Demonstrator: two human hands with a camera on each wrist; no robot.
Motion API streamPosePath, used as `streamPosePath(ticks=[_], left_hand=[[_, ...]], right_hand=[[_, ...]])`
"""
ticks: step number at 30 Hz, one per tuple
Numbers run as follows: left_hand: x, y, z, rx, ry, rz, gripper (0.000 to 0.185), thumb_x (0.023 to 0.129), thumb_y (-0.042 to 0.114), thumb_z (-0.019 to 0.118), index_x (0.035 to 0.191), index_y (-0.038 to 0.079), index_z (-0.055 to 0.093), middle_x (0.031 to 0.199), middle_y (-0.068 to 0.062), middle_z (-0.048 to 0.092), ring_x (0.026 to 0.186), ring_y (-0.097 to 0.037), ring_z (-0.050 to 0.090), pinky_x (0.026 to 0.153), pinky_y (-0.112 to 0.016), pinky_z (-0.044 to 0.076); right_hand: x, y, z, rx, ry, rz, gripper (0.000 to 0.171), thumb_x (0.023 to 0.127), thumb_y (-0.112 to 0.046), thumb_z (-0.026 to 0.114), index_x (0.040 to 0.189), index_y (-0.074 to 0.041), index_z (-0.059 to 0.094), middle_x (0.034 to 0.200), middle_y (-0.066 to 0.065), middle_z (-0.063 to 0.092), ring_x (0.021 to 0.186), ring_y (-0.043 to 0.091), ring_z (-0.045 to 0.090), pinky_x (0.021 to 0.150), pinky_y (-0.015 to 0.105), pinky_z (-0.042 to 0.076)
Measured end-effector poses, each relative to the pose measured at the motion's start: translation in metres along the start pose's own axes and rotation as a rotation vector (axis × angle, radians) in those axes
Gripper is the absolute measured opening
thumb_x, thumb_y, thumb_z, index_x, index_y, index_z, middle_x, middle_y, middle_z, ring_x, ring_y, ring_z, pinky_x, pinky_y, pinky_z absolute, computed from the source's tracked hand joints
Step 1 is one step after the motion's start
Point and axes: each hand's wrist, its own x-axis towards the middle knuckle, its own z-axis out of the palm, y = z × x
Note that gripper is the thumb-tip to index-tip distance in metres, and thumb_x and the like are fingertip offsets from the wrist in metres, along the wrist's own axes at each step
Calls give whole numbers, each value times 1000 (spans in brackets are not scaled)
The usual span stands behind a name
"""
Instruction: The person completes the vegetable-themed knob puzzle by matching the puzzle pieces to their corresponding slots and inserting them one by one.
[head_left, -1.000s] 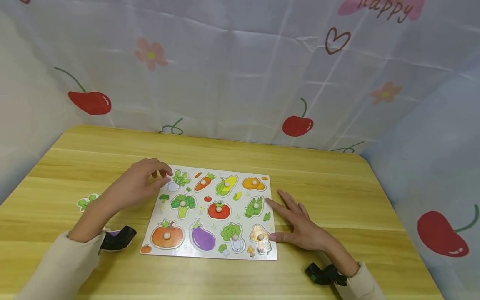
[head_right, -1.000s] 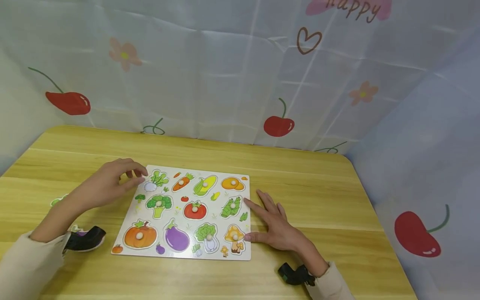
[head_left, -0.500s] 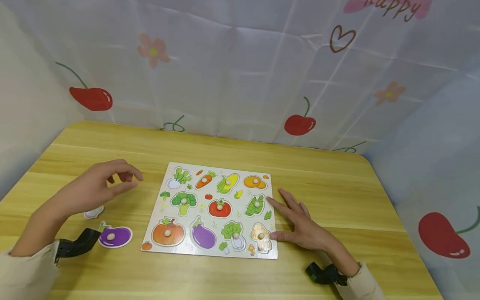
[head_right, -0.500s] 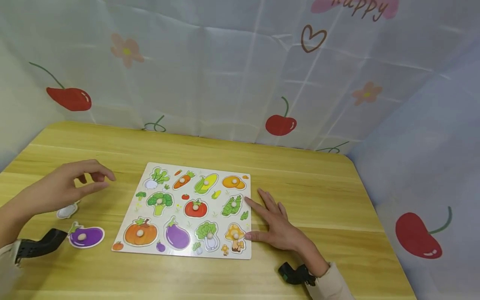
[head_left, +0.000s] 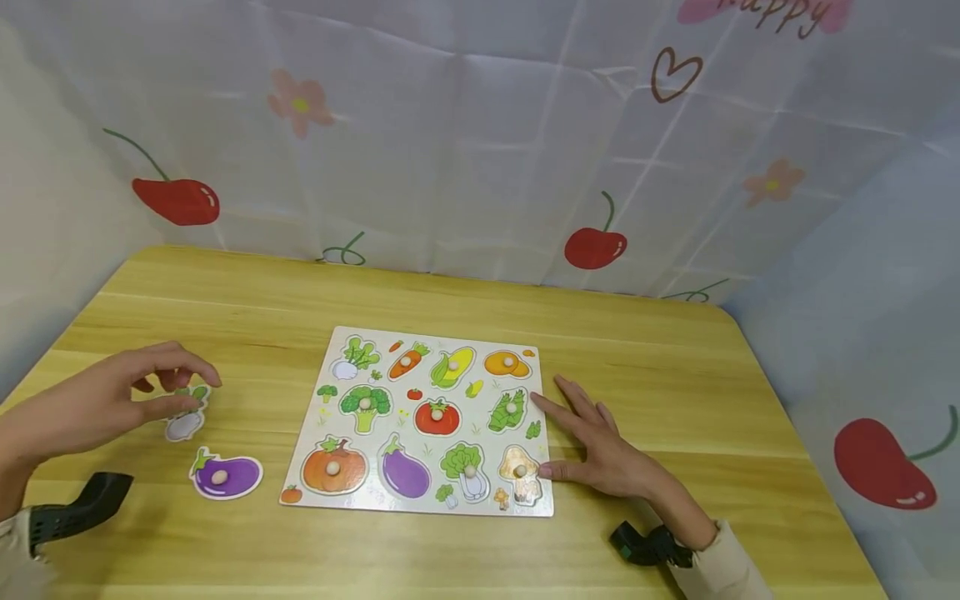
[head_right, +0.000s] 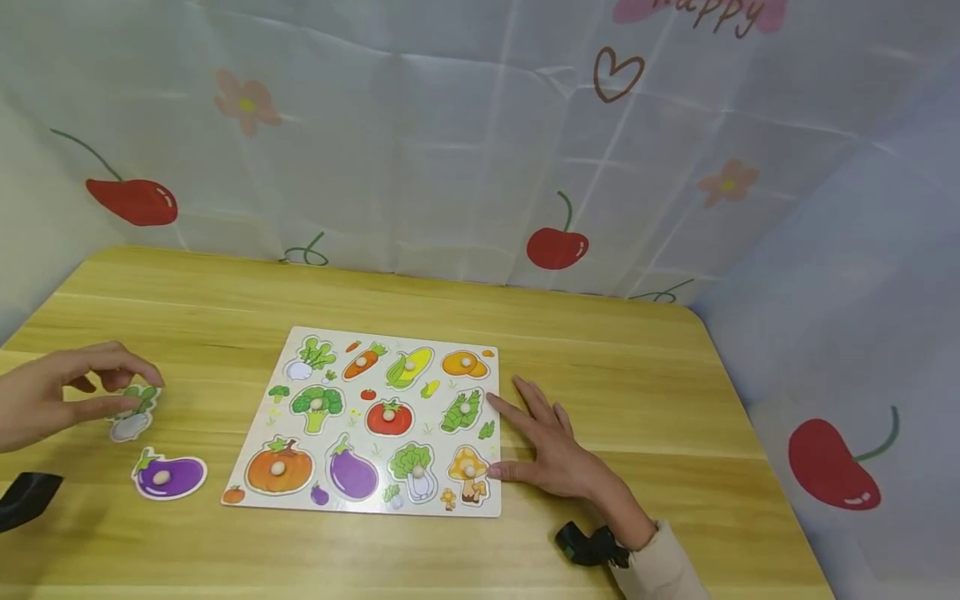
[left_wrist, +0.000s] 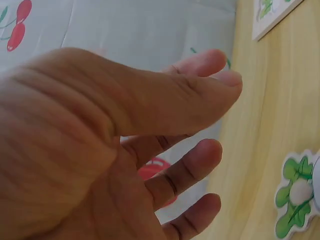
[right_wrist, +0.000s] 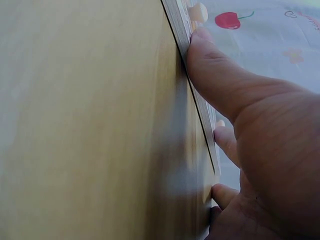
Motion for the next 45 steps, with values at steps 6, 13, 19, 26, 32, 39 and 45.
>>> streamPosePath(ticks=[6,13,19,26,32,39,45], left_hand=[[-6,-16,-1,-23,-2,-47,34,88,-1,73,110,24,67,88,11,51,82,-2,42,62,-24,38],[-9,-37,6,-93,-38,-92,33,90,-4,69,113,20,68,96,9,59,77,-4,49,59,-23,42],[-9,-51,12,-126,-62,-75,33,88,-8,69,111,16,67,98,15,58,76,-3,49,59,-22,41],[-9,-60,15,-127,-116,-86,26,89,-8,67,105,13,69,96,21,60,77,0,50,63,-21,43],[-11,-63,15,-152,-131,-48,23,89,-6,68,103,13,69,93,19,61,76,-1,49,61,-21,40],[-12,-63,14,-208,-163,-10,23,89,-4,69,103,14,69,92,16,63,76,-3,50,58,-23,39],[-10,-61,14,-191,-194,-65,18,91,-1,68,104,11,68,85,13,59,73,-5,48,57,-25,35]], right_hand=[[1,1,-1,-5,1,0,91,82,-43,81,157,-24,35,168,19,5,153,44,0,112,72,-2],[0,0,-2,-4,-2,5,91,82,-43,81,158,-24,34,168,19,5,154,44,0,112,72,-3],[0,-1,-1,0,-1,7,91,82,-42,80,158,-24,34,168,19,4,154,44,-1,112,72,-4],[1,-2,-1,1,-2,9,90,83,-41,80,158,-24,33,168,18,4,154,43,-1,113,72,-4],[0,-2,-1,-4,0,7,90,83,-41,80,158,-23,34,168,19,6,153,44,-1,113,72,-3],[-1,0,0,-11,0,8,90,82,-42,80,158,-25,34,168,18,5,153,44,-1,113,72,-3],[0,1,-1,-10,-2,3,90,83,-42,80,158,-25,33,168,18,5,154,44,-1,113,72,-3]])
